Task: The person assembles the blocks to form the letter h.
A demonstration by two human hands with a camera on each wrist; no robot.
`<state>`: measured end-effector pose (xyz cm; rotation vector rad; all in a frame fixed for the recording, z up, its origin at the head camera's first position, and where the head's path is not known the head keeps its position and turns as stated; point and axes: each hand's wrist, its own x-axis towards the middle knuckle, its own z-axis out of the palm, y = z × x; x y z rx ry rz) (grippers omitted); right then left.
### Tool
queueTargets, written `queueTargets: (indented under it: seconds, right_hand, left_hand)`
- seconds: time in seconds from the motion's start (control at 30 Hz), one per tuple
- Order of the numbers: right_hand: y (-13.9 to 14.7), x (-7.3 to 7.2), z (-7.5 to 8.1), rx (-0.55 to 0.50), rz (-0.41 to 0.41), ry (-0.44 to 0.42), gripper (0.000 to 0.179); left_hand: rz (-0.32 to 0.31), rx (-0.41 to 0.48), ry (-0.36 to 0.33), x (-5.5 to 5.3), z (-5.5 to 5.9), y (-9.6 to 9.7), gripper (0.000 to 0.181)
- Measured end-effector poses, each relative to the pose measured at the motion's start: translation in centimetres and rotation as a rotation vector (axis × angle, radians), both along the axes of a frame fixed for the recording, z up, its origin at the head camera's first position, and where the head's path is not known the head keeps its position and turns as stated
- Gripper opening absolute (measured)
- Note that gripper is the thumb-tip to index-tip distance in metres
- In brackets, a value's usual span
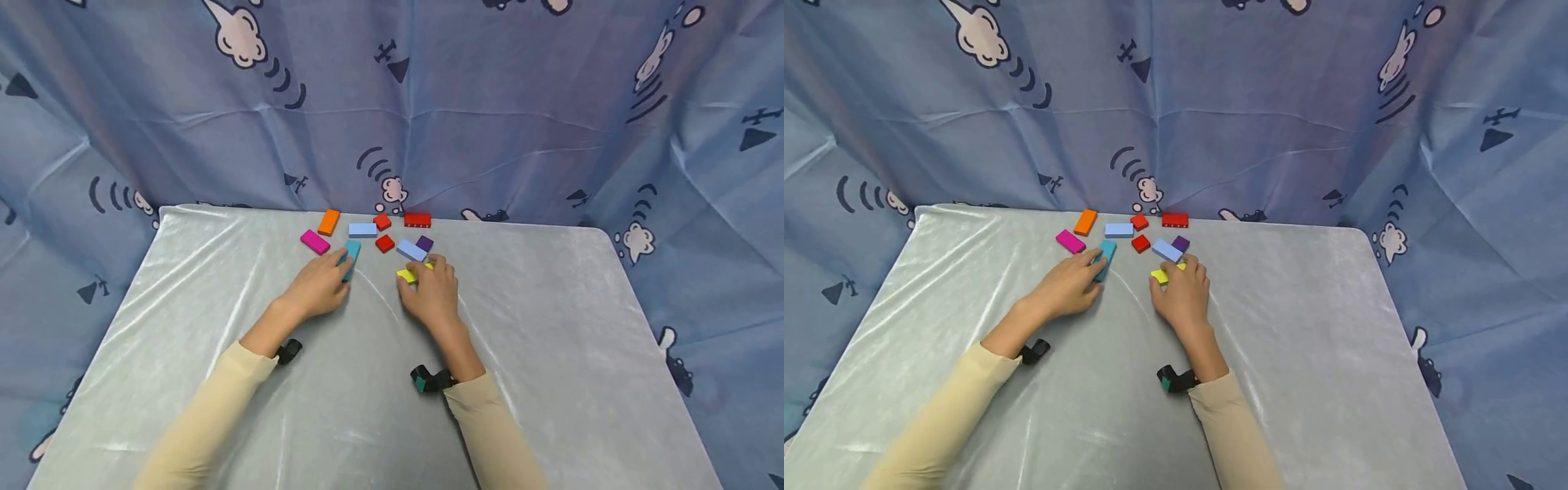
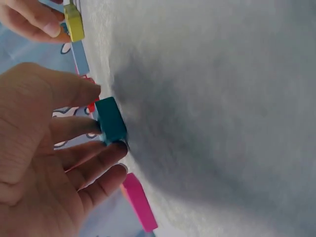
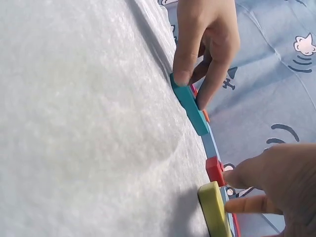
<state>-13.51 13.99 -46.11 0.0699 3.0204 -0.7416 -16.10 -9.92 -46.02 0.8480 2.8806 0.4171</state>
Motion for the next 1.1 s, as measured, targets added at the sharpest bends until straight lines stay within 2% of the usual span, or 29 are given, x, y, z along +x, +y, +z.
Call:
queueTargets:
  seconds: [0.1, 0.33, 0.57, 0.7, 0.8, 1.0, 1.1]
  right_hand:
    - [0.1, -0.1, -0.1, 0.016, -0.03, -0.023, 0.052]
    - [0.0, -0.3, 0.0, -0.011, -0.036, -0.019, 0.054]
    - [0.1, -0.2, -0.2, -0.005, -0.063, -0.035, 0.059]
    - [0.4, -0.3, -0.3, 0.005, -0.076, -0.044, 0.066]
    - [0.6, -0.2, -0.4, 0.006, -0.073, -0.041, 0.068]
    - [0.9, 0.0, -0.3, 0.017, -0.045, -0.008, 0.067]
    - [1.0, -0.1, -0.2, 0.037, -0.036, 0.009, 0.064]
  left_hand:
    - [-0.007, -0.043, -0.025, -0.2, 0.7, -0.2, 0.058]
    - [-0.063, -0.107, 0.012, -1.3, 1.6, 0.0, 0.062]
    - [-0.09, -0.155, -0.11, -2.7, 2.3, 0.5, 0.056]
    - [-0.094, -0.151, -0.126, -3.4, 2.7, 0.6, 0.054]
    - [-0.1, -0.149, -0.124, -3.6, 2.7, 0.6, 0.058]
    - [-0.084, -0.164, -0.151, -3.6, 2.5, 0.4, 0.08]
    - [-0.083, -0.167, -0.168, -3.5, 2.4, 0.4, 0.083]
